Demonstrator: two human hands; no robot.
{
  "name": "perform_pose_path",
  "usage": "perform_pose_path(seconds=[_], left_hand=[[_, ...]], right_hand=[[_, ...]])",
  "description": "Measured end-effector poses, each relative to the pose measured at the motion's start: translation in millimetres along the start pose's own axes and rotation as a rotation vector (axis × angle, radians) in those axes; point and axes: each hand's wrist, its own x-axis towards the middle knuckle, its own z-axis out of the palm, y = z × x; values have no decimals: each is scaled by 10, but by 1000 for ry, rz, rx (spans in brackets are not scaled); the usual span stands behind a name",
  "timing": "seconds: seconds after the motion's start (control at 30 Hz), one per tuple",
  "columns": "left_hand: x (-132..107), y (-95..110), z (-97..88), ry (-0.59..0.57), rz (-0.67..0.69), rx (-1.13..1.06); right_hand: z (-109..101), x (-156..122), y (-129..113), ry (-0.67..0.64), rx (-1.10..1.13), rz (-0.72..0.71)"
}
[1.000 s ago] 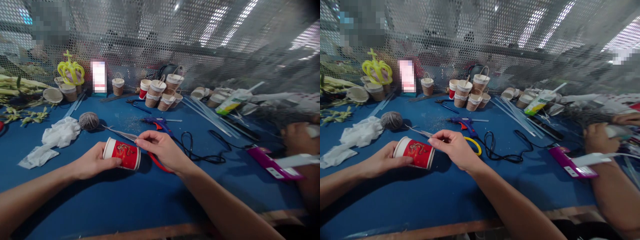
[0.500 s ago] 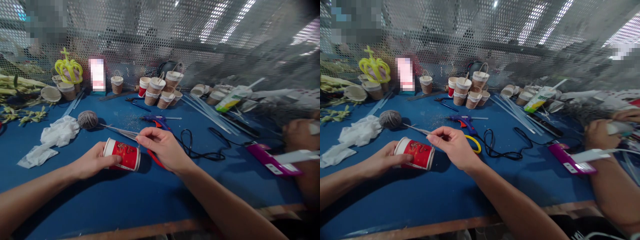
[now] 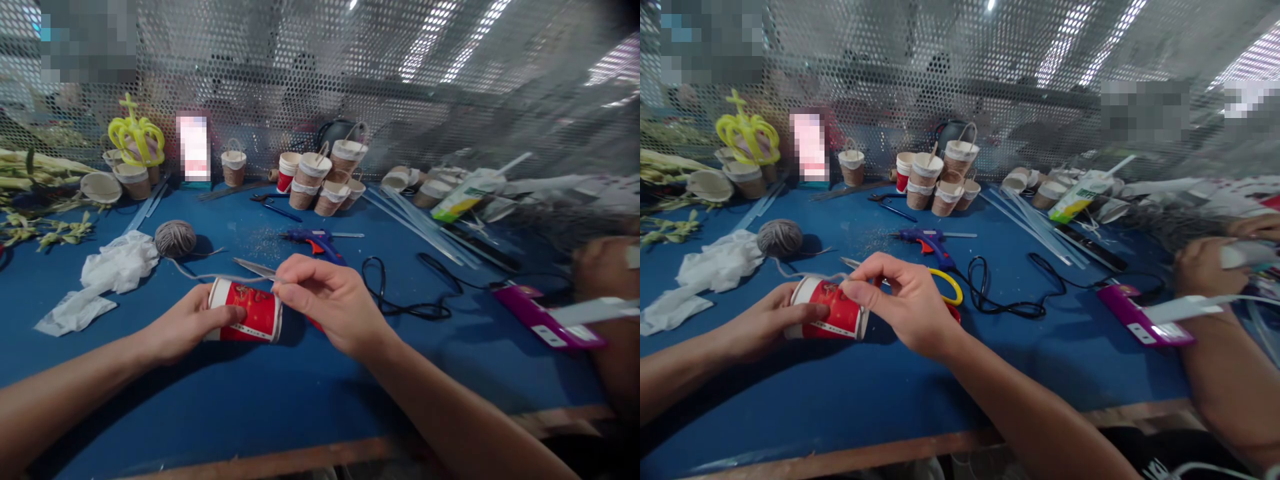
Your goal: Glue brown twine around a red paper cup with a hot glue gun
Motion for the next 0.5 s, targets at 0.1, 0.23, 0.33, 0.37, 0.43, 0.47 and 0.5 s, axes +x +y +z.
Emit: perform_pose_path(seconds=[0.1,0.23,0.33,0.37,0.43,0.47,0.5], left_hand=[[-12,1,18,21,0,-28],[-14,-4,34,29,9,-79],[-9,5,45,28,26,-92],[-7,8,50,24,31,-99],[-6,10,58,25,42,-107],[-7,8,61,27,48,-109],[-9,4,63,26,54,-109]], right_hand=[[19,-33,-19,-30,-12,-43],[31,-65,-29,-70,-39,-96],[35,-69,-47,-84,-55,-105],[37,-69,-56,-85,-59,-104],[44,-70,-76,-87,-65,-103],[48,-72,-85,-89,-65,-103],[52,-75,-91,-91,-64,-103]])
